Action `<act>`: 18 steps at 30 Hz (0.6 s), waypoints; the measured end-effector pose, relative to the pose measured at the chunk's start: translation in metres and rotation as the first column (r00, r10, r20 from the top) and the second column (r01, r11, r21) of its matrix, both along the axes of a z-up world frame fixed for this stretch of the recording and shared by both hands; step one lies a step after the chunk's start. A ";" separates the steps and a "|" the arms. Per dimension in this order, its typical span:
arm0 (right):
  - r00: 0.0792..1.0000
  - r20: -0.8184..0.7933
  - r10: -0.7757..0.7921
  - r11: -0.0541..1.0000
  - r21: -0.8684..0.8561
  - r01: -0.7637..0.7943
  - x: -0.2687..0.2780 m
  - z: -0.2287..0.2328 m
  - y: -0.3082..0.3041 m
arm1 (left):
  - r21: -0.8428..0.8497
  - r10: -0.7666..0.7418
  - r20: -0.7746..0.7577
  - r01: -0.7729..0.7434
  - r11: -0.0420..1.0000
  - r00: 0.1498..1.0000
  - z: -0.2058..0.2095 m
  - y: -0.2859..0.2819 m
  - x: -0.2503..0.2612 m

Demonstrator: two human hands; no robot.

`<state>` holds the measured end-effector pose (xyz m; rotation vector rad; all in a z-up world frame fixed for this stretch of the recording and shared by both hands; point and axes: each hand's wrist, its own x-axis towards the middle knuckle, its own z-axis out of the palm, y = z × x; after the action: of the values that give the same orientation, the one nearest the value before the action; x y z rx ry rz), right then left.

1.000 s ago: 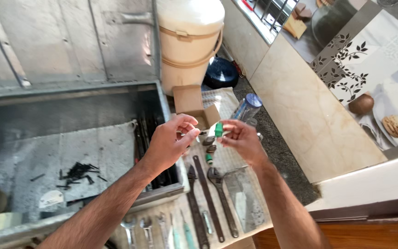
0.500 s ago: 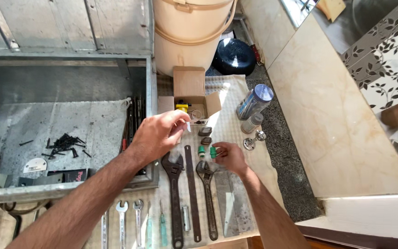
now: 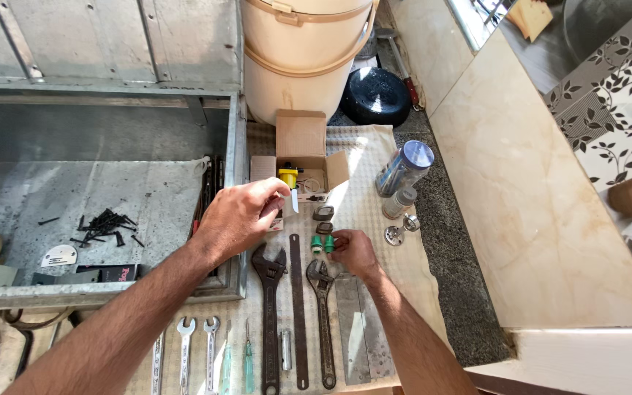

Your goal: The person repeatedly picks up small metal fasteners from a metal toolbox and places them into a small cardboard box on the counter. The person also handles green plastic caps and a small white plastic piece, moving them between the toolbox and the box.

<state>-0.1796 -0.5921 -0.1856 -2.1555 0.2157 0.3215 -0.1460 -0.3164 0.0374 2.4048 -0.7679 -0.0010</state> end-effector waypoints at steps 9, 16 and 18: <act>1.000 -0.019 0.004 1.000 -0.019 -0.004 0.002 -0.003 -0.001 | 0.002 -0.015 0.022 0.015 1.000 1.000 -0.005 0.002 0.002; 0.998 0.004 -0.061 0.998 -0.005 0.061 -0.001 -0.017 -0.011 | -0.020 -0.010 0.035 0.011 1.000 0.999 -0.007 0.003 0.002; 0.997 -0.002 -0.081 0.996 -0.029 0.081 -0.002 -0.015 -0.012 | -0.047 -0.009 0.059 0.012 0.999 0.998 -0.006 0.003 0.002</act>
<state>-0.1815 -0.6043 -0.2009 -2.1682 0.3107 0.2766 -0.1442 -0.3131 0.0310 2.3646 -0.7983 0.0828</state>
